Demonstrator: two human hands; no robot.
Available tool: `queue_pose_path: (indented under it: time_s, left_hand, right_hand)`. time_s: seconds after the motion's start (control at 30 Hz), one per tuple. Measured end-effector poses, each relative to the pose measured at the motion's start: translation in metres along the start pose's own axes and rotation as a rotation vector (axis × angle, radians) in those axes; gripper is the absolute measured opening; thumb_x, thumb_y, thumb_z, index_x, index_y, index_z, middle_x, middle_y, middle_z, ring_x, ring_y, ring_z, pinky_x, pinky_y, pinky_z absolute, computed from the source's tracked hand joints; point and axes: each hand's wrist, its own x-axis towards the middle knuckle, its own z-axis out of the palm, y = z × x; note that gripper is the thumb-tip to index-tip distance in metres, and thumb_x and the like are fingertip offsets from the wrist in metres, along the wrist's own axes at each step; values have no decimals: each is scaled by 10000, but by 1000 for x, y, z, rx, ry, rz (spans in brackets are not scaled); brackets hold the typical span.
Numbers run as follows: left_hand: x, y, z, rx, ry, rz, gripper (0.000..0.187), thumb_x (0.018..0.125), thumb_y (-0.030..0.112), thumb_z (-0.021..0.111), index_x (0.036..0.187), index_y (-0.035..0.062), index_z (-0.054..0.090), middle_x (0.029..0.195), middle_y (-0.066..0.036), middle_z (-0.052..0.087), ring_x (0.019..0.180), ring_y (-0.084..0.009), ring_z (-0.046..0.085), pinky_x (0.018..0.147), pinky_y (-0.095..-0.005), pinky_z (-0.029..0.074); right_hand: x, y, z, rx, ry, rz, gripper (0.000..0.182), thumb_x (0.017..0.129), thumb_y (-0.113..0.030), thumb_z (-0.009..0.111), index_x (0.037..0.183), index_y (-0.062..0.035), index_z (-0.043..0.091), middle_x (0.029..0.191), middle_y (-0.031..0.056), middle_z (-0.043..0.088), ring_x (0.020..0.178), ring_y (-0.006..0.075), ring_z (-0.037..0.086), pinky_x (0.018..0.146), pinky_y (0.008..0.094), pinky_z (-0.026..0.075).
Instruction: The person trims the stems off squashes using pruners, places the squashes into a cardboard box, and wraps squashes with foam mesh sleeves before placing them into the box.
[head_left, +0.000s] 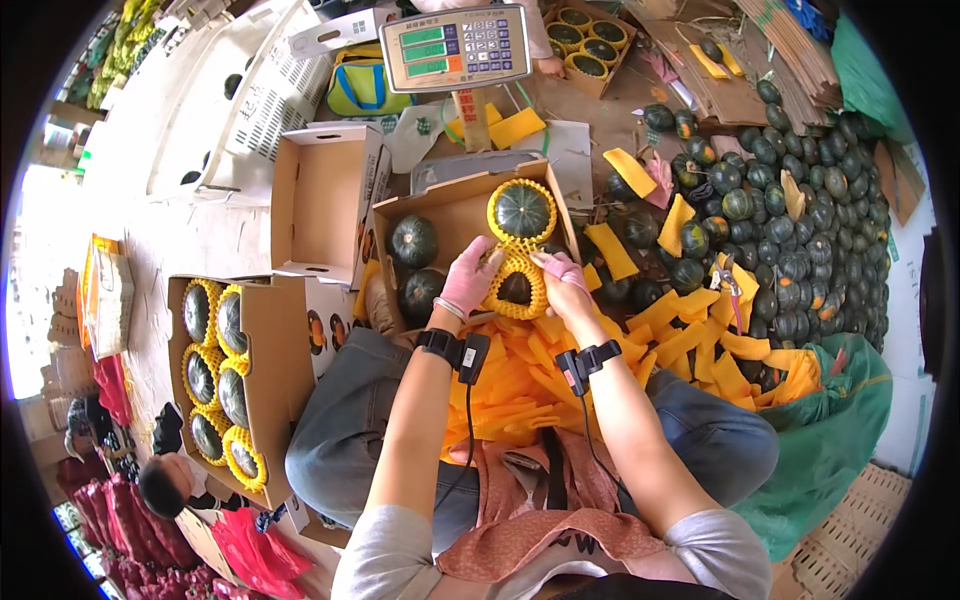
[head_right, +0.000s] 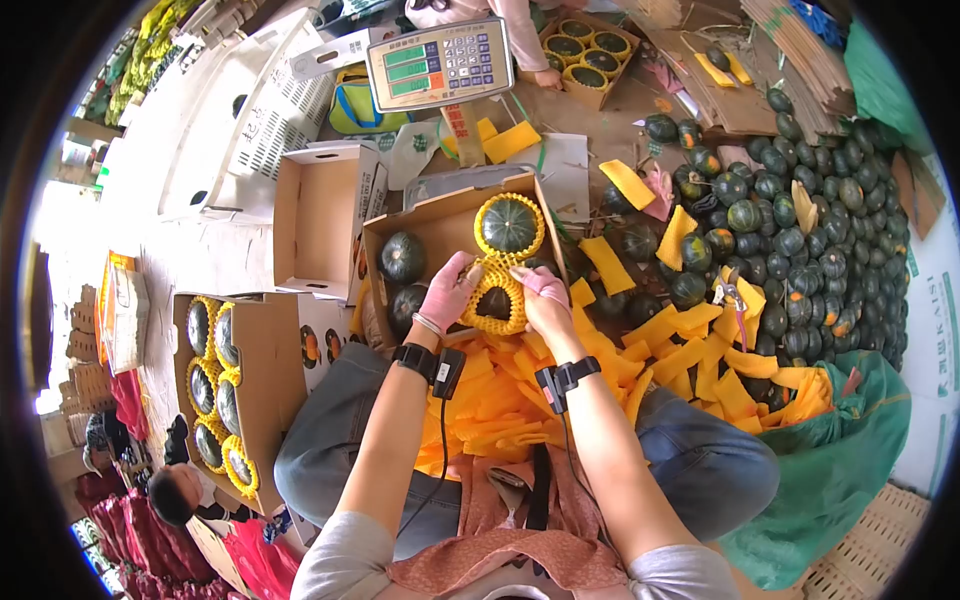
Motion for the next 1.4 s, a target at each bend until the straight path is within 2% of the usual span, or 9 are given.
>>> queue_pose_path:
  time_s: [0.1, 0.17, 0.57, 0.8, 0.93, 1.03, 1.13, 1.17, 1.4]
  left_hand:
    - [-3, 1, -7, -91, 31, 4, 107, 922, 121, 558, 943, 19, 536, 761, 14, 484, 708, -67, 422, 639, -213, 401]
    - [-15, 3, -16, -40, 122, 41, 116, 913, 130, 579, 943, 25, 542, 740, 18, 480, 678, -60, 423, 610, -211, 400]
    - [-33, -29, -33, -84, 391, 9, 119, 916, 111, 563, 940, -5, 561, 759, 7, 523, 694, -49, 432, 613, -219, 399]
    - [-3, -56, -52, -244, 195, -358, 201, 950, 131, 514, 858, -34, 582, 747, 40, 545, 692, -30, 455, 601, -208, 417]
    - [-11, -17, -39, 499, 409, -256, 87, 865, 123, 580, 938, 90, 614, 864, -196, 617, 815, -413, 576, 696, -428, 473]
    - [-22, -13, -24, 490, 656, -76, 231, 837, 72, 604, 1060, 102, 553, 920, -163, 614, 853, -355, 596, 714, -399, 486]
    - [-37, -4, -21, 393, 606, 148, 280, 828, 79, 623, 1100, 106, 563, 1050, -174, 580, 911, -341, 600, 770, -373, 494]
    - [-43, 0, -22, 434, 519, 191, 318, 824, 77, 626, 1132, 112, 555, 1106, -188, 546, 924, -357, 594, 780, -376, 497]
    - [-40, 17, -41, 458, 50, 61, 640, 752, 147, 734, 1327, 103, 457, 1238, -206, 491, 1124, -342, 506, 950, -357, 425]
  right_hand:
    - [30, 54, 15, 428, 22, -445, 145, 901, 53, 480, 890, 21, 621, 866, 46, 638, 859, 102, 617, 776, 206, 473]
    - [11, 24, 15, -37, 18, -473, 105, 892, 74, 490, 879, 36, 588, 877, 59, 636, 924, 111, 619, 781, 200, 479]
    - [71, 53, 49, 316, -179, -676, 122, 894, 6, 524, 985, 62, 583, 1049, 143, 660, 906, 159, 648, 799, 239, 498]
    - [90, 25, 39, 33, -196, -165, 232, 903, -71, 558, 1111, -7, 638, 1085, 100, 662, 984, 118, 596, 876, 230, 441]
    - [90, 15, 39, -440, -53, -364, 242, 882, -231, 582, 862, 7, 539, 932, 181, 662, 916, 293, 634, 782, 336, 492]
    - [75, 13, 35, -818, 186, -387, 243, 904, -261, 551, 891, -18, 549, 923, 210, 610, 830, 334, 620, 698, 391, 483]
    - [53, 34, 38, -501, 350, -728, 22, 880, -41, 584, 871, -23, 591, 859, 131, 565, 754, 230, 608, 653, 298, 470]
    - [51, 43, 52, 216, 249, -657, 49, 857, -80, 625, 887, -42, 620, 833, 128, 556, 763, 233, 583, 670, 311, 463]
    - [11, 12, 38, -602, 107, -611, 418, 836, -373, 639, 1139, -86, 623, 1044, 234, 573, 978, 363, 577, 832, 379, 474]
